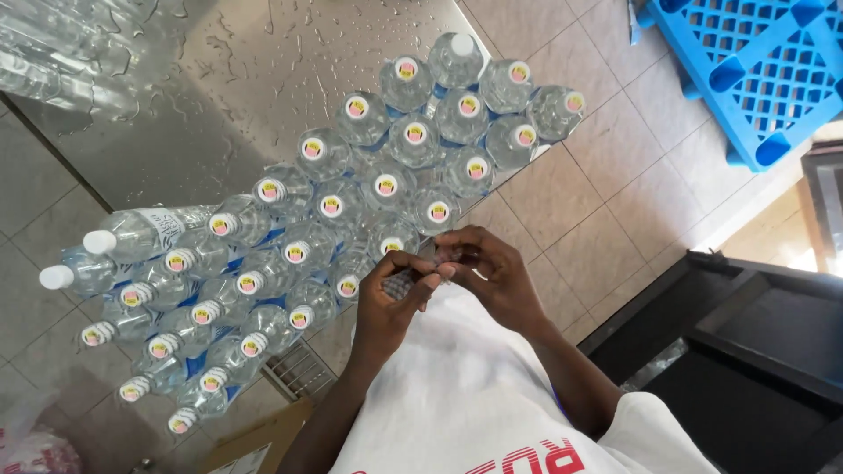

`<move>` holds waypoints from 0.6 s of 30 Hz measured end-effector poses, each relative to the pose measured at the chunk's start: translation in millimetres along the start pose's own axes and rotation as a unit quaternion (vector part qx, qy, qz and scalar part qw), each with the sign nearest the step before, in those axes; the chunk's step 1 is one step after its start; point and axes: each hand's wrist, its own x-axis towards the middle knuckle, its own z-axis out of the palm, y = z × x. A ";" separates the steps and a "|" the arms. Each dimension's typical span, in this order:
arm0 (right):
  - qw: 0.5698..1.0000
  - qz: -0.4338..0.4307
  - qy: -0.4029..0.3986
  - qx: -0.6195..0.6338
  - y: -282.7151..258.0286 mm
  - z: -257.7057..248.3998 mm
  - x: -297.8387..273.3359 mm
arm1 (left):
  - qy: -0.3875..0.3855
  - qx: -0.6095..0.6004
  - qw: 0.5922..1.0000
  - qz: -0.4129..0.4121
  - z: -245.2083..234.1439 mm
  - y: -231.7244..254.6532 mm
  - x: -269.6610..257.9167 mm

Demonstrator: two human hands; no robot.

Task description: Applying small circular labels to the caps of water bottles arranged in a large pack on a metal table.

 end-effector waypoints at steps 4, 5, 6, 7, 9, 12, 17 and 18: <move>0.998 -0.045 -0.034 -0.041 -20.4 -12.5 -0.9 | -0.004 0.026 1.000 0.012 8.5 3.5 -4.8; 0.989 -0.091 -0.058 -0.105 -27.5 -14.9 0.8 | -0.021 0.036 0.999 0.014 10.7 3.3 -4.2; 0.973 -0.137 -0.079 -0.168 -35.0 -17.8 2.4 | -0.041 0.045 0.998 0.016 13.2 3.0 -2.7; 0.972 -0.138 -0.086 -0.167 -38.7 -21.5 5.0 | -0.034 0.045 0.998 0.019 14.1 -3.9 -3.6; 0.973 -0.133 -0.089 -0.165 -46.5 -29.7 11.9 | -0.054 0.021 0.998 0.006 16.2 -16.6 -2.6; 0.981 -0.080 -0.069 -0.161 -50.2 -51.7 21.3 | -0.050 -0.122 0.988 -0.074 32.5 -4.3 -5.7; 0.976 -0.106 0.038 -0.187 -35.7 -102.7 58.2 | -0.057 -0.253 0.960 -0.108 46.0 -9.2 1.4; 0.970 -0.146 0.076 -0.180 -31.5 -113.1 66.2 | -0.065 -0.254 0.960 -0.100 50.4 -12.4 3.7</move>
